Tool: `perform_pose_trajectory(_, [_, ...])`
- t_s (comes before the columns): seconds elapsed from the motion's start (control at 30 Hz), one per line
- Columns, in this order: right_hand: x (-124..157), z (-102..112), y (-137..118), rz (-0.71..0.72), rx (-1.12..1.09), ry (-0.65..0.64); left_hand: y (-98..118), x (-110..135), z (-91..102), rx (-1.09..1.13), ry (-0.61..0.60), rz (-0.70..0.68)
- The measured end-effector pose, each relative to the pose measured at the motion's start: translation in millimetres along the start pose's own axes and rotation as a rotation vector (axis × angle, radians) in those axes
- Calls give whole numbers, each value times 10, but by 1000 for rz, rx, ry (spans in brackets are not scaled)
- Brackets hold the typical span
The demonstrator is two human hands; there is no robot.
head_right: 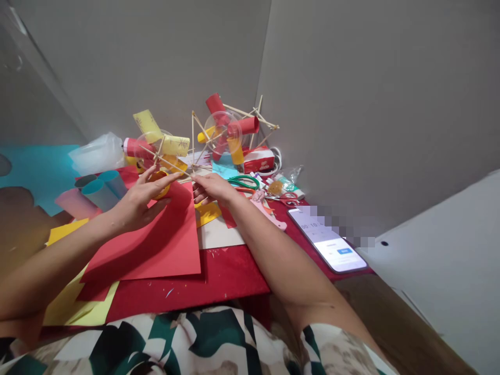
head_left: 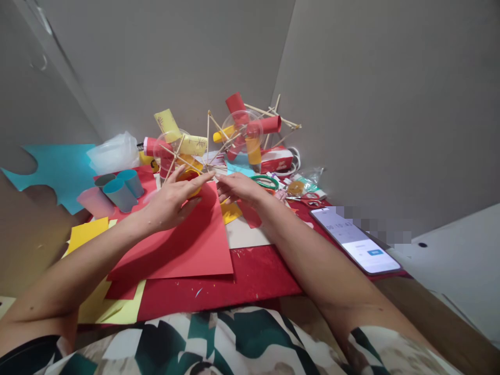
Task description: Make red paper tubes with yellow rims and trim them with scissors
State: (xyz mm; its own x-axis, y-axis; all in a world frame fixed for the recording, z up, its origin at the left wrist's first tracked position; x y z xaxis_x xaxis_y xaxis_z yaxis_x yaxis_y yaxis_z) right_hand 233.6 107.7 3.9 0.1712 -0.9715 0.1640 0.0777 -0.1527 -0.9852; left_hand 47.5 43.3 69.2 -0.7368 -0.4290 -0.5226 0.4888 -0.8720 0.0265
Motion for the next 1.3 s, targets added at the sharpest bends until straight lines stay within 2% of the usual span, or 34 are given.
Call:
perform_pose_trajectory(0.17, [2, -102, 61, -10, -115, -63, 123, -149, 38, -89, -164, 9])
perform_pose_trajectory(0.4, [-32, -154, 118, -28, -241, -147, 196, -329, 53, -191, -270, 8])
perform_pose_trajectory(0.57, [-55, -209, 175, -62, -303, -173, 201, -356, 51, -196, -255, -63])
perform_pose_trajectory(0.77, [-57, -320, 212, -104, -359, -167, 196, -334, 71, -214, -237, -30])
perform_pose_trajectory(0.87, [-71, -338, 221, -111, -400, -133, 168, -319, 114, -149, -153, 6])
perform_pose_trajectory(1.0, [-151, -308, 245, -106, -474, -52, 216, -264, 332, 37, 115, 74])
perform_pose_trajectory(1.1, [-219, -241, 232, -80, -549, 24, 357, -89, 569, 258, 341, 206])
perform_pose_trajectory(1.17, [-243, -182, 198, -57, -599, 65, 468, 126, 661, 448, 464, 321])
perform_pose_trajectory(1.23, [-243, -122, 150, -30, -638, 94, 551, 375, 541, 636, 326, 515])
perform_pose_trajectory(1.27, [-236, -100, 124, -15, -652, 103, 593, 503, 406, 760, 185, 604])
perform_pose_trajectory(1.3, [-224, -84, 98, 0, -661, 109, 638, 639, 216, 892, -37, 714])
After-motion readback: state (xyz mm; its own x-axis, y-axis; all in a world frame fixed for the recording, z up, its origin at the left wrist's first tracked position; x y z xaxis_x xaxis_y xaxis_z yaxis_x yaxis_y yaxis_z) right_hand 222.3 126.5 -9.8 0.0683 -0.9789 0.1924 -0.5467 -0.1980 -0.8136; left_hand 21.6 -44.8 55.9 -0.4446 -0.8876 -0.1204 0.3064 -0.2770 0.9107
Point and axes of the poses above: each hand's wrist, its own x-axis away from the middle knuckle, its own z-axis out of the back of the hand, y = z × x, the point moved 4 cm from there along -x, towards the middle knuckle, and after that the axes turned 3 degrees about y, right-handed, at the moved point
